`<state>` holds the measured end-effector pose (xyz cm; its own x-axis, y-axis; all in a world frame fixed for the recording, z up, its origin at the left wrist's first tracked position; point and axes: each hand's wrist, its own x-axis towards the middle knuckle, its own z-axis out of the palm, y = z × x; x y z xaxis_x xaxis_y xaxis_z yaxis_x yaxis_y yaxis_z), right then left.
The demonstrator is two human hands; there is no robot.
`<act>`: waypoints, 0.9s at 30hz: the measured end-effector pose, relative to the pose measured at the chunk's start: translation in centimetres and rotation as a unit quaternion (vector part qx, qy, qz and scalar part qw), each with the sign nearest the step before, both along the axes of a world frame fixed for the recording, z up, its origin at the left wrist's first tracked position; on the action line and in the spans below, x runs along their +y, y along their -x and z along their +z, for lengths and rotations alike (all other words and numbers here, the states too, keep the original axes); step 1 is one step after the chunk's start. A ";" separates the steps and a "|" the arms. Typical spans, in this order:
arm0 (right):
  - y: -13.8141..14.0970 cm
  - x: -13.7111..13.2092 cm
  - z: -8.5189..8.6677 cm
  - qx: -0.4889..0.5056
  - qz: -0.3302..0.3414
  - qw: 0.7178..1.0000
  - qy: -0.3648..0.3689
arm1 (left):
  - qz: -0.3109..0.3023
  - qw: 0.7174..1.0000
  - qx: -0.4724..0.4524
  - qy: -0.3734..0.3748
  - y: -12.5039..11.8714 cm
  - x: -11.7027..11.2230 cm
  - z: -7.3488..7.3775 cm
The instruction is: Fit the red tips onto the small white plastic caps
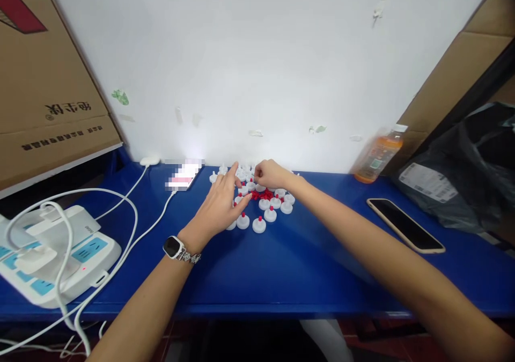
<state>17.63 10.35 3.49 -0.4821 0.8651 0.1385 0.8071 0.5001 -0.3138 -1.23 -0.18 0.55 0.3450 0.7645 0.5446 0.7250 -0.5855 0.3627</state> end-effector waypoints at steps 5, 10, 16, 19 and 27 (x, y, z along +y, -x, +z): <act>0.8 0.2 -1.1 0.015 -0.012 0.999 -0.025 | 0.016 1.000 0.013 0.006 0.0 -0.2 0.3; 0.0 0.2 -1.6 0.051 -0.005 0.998 -0.043 | 0.010 1.000 0.023 -0.001 -0.1 -0.4 0.4; -2.2 0.5 -1.9 0.036 -0.079 0.993 -0.076 | 0.002 0.999 0.038 -0.013 -0.3 -0.4 0.3; -2.9 0.6 -2.4 0.039 -0.077 0.995 -0.053 | 0.000 0.998 0.054 -0.015 -0.4 -0.3 0.2; -2.9 -4.1 -1.4 0.325 -0.015 0.945 -0.029 | 0.052 0.993 0.078 -0.067 -1.7 -0.7 0.4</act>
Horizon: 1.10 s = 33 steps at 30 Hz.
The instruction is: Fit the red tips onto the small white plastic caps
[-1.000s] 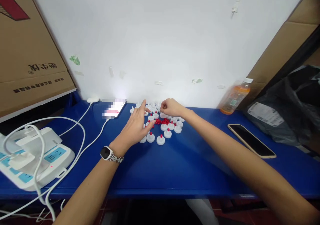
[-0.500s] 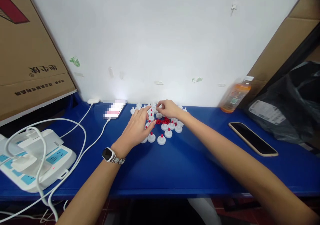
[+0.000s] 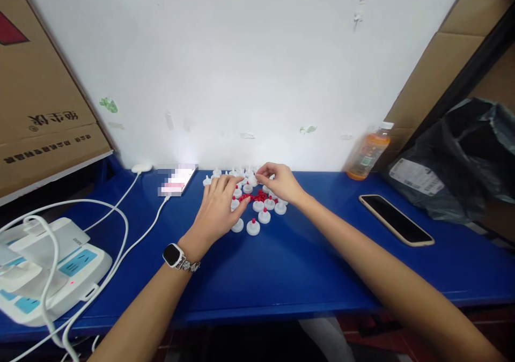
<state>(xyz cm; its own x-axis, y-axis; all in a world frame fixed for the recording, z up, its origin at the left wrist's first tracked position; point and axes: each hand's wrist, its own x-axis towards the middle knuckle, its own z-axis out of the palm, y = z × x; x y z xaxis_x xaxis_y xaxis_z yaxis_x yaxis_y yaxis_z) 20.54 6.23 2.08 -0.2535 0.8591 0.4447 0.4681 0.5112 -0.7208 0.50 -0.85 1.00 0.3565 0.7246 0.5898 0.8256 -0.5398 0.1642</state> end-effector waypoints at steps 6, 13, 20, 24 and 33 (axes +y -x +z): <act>0.8 -3.1 -0.3 0.062 0.102 0.991 0.067 | -0.019 0.999 0.012 0.038 -0.1 0.1 0.0; -0.8 -3.6 -0.6 -0.255 0.024 0.966 -0.041 | -0.005 0.999 -0.010 0.053 1.4 0.3 0.1; 0.8 -3.2 0.3 -0.345 0.010 0.937 -0.055 | -0.005 0.997 -0.013 0.075 1.3 0.4 0.1; 1.9 -2.1 0.0 -0.387 0.033 0.919 -0.072 | 0.006 0.996 -0.006 0.090 1.5 0.3 0.2; 2.2 -0.6 -0.5 -0.399 0.053 0.915 -0.036 | 0.002 0.997 -0.002 0.081 1.7 0.5 -0.2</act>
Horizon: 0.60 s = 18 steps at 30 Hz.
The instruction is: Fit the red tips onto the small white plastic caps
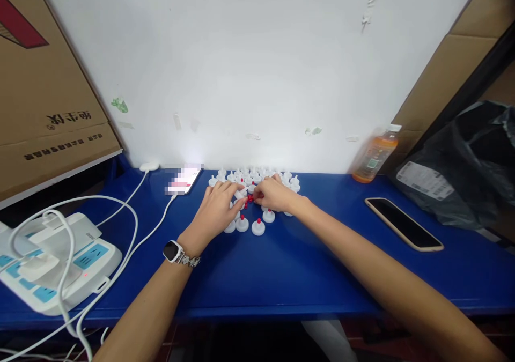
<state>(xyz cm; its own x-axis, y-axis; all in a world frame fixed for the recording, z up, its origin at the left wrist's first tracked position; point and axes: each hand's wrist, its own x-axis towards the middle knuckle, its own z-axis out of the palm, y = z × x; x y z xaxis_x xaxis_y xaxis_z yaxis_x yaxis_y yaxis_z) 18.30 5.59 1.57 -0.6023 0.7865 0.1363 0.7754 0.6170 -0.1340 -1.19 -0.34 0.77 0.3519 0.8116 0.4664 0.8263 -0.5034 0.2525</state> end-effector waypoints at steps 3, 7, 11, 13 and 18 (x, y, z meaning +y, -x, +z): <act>-0.2 -0.2 0.1 0.041 0.003 0.999 -0.011 | -0.007 1.000 0.000 0.002 0.0 0.0 0.0; -1.1 -1.0 0.9 0.256 -0.020 0.966 -0.027 | -0.027 1.000 -0.004 0.014 -0.2 -0.2 0.1; -1.4 -1.6 1.1 0.482 -0.047 0.873 0.051 | -0.045 0.998 -0.022 0.028 -0.7 -0.4 0.0; -1.0 -1.8 0.7 0.549 -0.035 0.828 0.107 | -0.055 0.998 -0.026 0.026 -1.0 -0.5 0.0; 0.3 -2.6 -0.6 0.602 -0.031 0.781 0.164 | -0.054 0.998 -0.015 0.016 -1.5 -0.8 0.0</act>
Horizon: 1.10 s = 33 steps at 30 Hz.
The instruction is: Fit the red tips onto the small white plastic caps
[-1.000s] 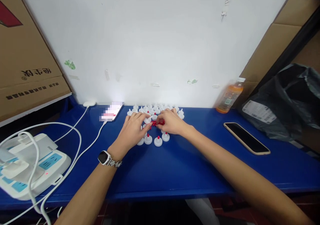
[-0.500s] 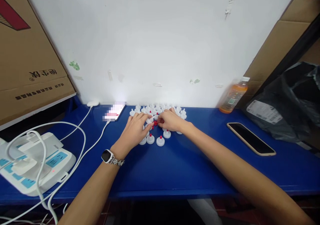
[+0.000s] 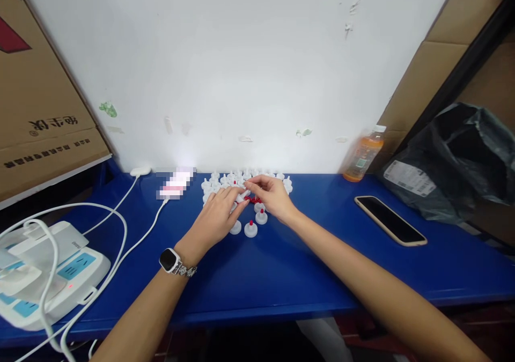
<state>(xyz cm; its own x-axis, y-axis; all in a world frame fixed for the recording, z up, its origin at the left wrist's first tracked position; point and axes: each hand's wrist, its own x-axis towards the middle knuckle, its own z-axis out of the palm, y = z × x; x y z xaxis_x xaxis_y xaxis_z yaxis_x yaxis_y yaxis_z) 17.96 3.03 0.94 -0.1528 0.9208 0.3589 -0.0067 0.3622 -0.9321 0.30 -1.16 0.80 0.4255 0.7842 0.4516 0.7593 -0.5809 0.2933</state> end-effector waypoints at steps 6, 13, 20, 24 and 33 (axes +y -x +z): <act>0.5 -0.8 -0.4 0.040 -0.008 0.999 0.025 | -0.005 1.000 -0.017 -0.005 -0.3 -0.1 -0.1; 0.5 -1.4 0.6 0.116 0.075 0.986 0.095 | -0.019 0.997 -0.065 -0.020 -0.7 -0.1 -0.3; 0.4 -1.4 2.1 0.107 0.111 0.987 0.054 | -0.058 0.973 -0.207 0.090 -1.2 0.2 0.5; -1.2 1.3 3.4 -0.074 0.033 0.995 -0.050 | 0.009 0.982 -0.189 0.030 -0.7 0.8 0.3; -3.2 7.5 1.8 -0.469 -0.085 0.873 -0.106 | 0.018 0.992 -0.128 0.017 -0.2 0.5 -0.1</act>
